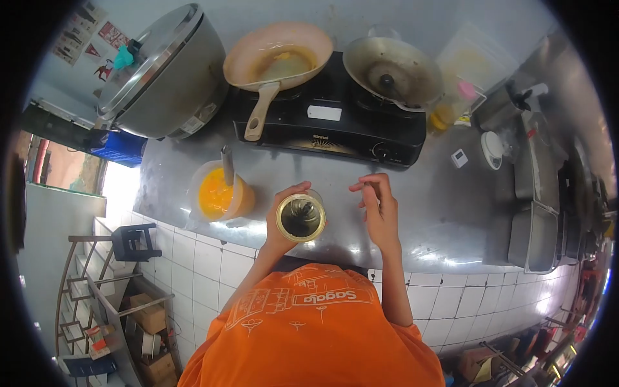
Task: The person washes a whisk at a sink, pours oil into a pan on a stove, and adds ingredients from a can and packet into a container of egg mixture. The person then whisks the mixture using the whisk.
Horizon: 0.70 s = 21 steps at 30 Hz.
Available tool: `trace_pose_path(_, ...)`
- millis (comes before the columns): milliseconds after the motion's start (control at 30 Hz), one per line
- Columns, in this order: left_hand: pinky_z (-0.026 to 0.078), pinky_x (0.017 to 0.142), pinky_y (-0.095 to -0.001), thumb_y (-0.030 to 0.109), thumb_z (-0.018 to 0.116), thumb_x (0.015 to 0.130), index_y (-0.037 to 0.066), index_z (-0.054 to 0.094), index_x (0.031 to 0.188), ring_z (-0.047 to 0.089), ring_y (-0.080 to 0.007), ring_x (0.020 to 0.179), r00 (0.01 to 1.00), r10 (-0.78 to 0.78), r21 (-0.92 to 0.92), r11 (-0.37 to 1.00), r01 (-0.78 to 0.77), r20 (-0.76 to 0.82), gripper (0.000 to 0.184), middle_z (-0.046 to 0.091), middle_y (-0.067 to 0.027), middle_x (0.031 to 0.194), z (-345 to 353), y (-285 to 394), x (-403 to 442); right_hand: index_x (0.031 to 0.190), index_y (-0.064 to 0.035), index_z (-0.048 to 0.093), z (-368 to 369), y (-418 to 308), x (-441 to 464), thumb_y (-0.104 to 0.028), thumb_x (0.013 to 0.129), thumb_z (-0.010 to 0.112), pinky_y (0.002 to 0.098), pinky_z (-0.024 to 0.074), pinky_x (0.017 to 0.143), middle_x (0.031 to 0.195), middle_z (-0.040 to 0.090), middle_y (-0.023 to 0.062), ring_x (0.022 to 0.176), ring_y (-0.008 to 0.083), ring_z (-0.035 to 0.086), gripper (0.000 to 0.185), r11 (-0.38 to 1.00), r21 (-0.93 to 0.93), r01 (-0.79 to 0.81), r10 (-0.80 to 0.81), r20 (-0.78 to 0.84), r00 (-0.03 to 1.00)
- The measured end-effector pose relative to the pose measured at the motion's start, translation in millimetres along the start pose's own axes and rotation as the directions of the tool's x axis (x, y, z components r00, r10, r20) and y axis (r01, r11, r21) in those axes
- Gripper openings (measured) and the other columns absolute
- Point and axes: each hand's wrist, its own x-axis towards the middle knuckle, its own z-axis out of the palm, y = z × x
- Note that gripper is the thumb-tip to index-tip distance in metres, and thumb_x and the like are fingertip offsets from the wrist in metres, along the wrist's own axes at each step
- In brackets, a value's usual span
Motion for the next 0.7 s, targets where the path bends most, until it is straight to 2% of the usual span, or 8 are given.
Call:
trace_pose_path(100, 0.033, 0.11, -0.043, 0.013, 0.084, 0.065, 0.008, 0.048, 0.121, 0.054, -0.0284, 0.122, 0.994, 0.1, -0.045, 0.994, -0.102, -0.046, 0.066, 0.059, -0.0112, 0.125, -7, -7, 1, 0.096, -0.0022, 0.058, 8, 74, 6, -0.03, 0.1, 0.045, 0.0287, 0.0476, 0.06, 0.077, 0.068, 0.0108, 0.071, 0.0171, 0.065, 0.031, 0.955, -0.238, -0.175, 0.169, -0.045, 0.985)
trace_pose_path(333, 0.033, 0.11, -0.0445, 0.01, 0.081, 0.067, 0.008, 0.049, 0.121, 0.052, -0.0279, 0.124, 0.989, 0.142, 0.033, 0.99, -0.141, -0.039, 0.062, 0.059, -0.0107, 0.124, -23, -7, -1, 0.093, -0.0013, 0.062, 32, 171, -8, -0.026, 0.096, 0.053, 0.0357, 0.0484, 0.065, 0.078, 0.067, 0.0155, 0.072, 0.0316, 0.065, 0.027, 0.874, -0.483, -0.058, 0.025, -0.074, 0.997)
trace_pose_path(500, 0.034, 0.11, -0.0447, 0.012, 0.082, 0.065, 0.009, 0.05, 0.121, 0.055, -0.0281, 0.12, 0.994, 0.096, 0.026, 0.995, -0.095, -0.048, 0.065, 0.059, -0.0098, 0.122, -33, -2, -1, 0.096, -0.0031, 0.062, 35, 120, -9, -0.021, 0.094, 0.057, 0.0311, 0.0466, 0.072, 0.095, 0.063, 0.0145, 0.084, 0.0292, 0.063, 0.019, 0.451, -0.891, 0.052, -0.183, -0.036, 0.982)
trace_pose_path(533, 0.035, 0.11, -0.0443, 0.012, 0.083, 0.063, 0.009, 0.05, 0.122, 0.056, -0.0288, 0.117, 0.996, 0.08, 0.049, 0.996, -0.078, -0.032, 0.067, 0.059, -0.0098, 0.122, -36, 1, -2, 0.096, -0.0031, 0.062, 36, 95, -4, -0.021, 0.094, 0.057, 0.0311, 0.0466, 0.072, 0.095, 0.063, 0.0145, 0.084, 0.0292, 0.063, 0.019, 0.45, -0.891, 0.055, -0.186, -0.033, 0.982)
trace_pose_path(567, 0.036, 0.109, -0.0439, 0.013, 0.084, 0.062, 0.01, 0.05, 0.123, 0.056, -0.0295, 0.115, 0.998, 0.064, 0.075, 0.995, -0.063, -0.02, 0.07, 0.059, -0.0097, 0.122, -40, 5, -1, 0.097, -0.0046, 0.063, 39, 63, 3, -0.017, 0.092, 0.059, 0.0296, 0.0461, 0.071, 0.094, 0.063, 0.0125, 0.082, 0.0257, 0.063, 0.014, 0.8, -0.591, 0.101, -0.166, -0.057, 0.985)
trace_pose_path(600, 0.036, 0.109, -0.0439, 0.013, 0.084, 0.062, 0.01, 0.05, 0.123, 0.056, -0.0295, 0.115, 0.998, 0.065, 0.078, 0.995, -0.063, -0.026, 0.07, 0.059, -0.0097, 0.122, -44, 9, -1, 0.098, -0.006, 0.063, 43, 31, 6, -0.013, 0.09, 0.062, 0.0281, 0.0456, 0.069, 0.093, 0.063, 0.0105, 0.08, 0.0222, 0.062, 0.011, 0.979, -0.163, 0.121, -0.133, -0.065, 0.989)
trace_pose_path(667, 0.044, 0.098, -0.0367, 0.013, 0.086, 0.062, 0.008, 0.052, 0.122, 0.059, -0.0276, 0.11, 0.998, 0.054, 0.196, 0.979, -0.057, 0.021, 0.069, 0.059, -0.0118, 0.12, -53, 18, 0, 0.097, -0.0083, 0.065, 54, -35, -2, -0.006, 0.085, 0.066, 0.0276, 0.0451, 0.065, 0.091, 0.067, 0.0042, 0.078, 0.0138, 0.06, 0.012, 0.936, 0.1, 0.336, -0.328, -0.096, 0.94)
trace_pose_path(700, 0.044, 0.098, -0.0367, 0.013, 0.086, 0.062, 0.008, 0.052, 0.122, 0.059, -0.0276, 0.11, 0.998, 0.053, 0.204, 0.978, -0.055, 0.013, 0.069, 0.059, -0.0118, 0.12, -58, 24, 1, 0.094, -0.0076, 0.065, 49, -70, -6, -0.002, 0.082, 0.066, 0.0279, 0.0454, 0.065, 0.088, 0.067, 0.0038, 0.077, 0.0143, 0.06, 0.013, 0.917, -0.043, 0.397, -0.391, 0.101, 0.915)
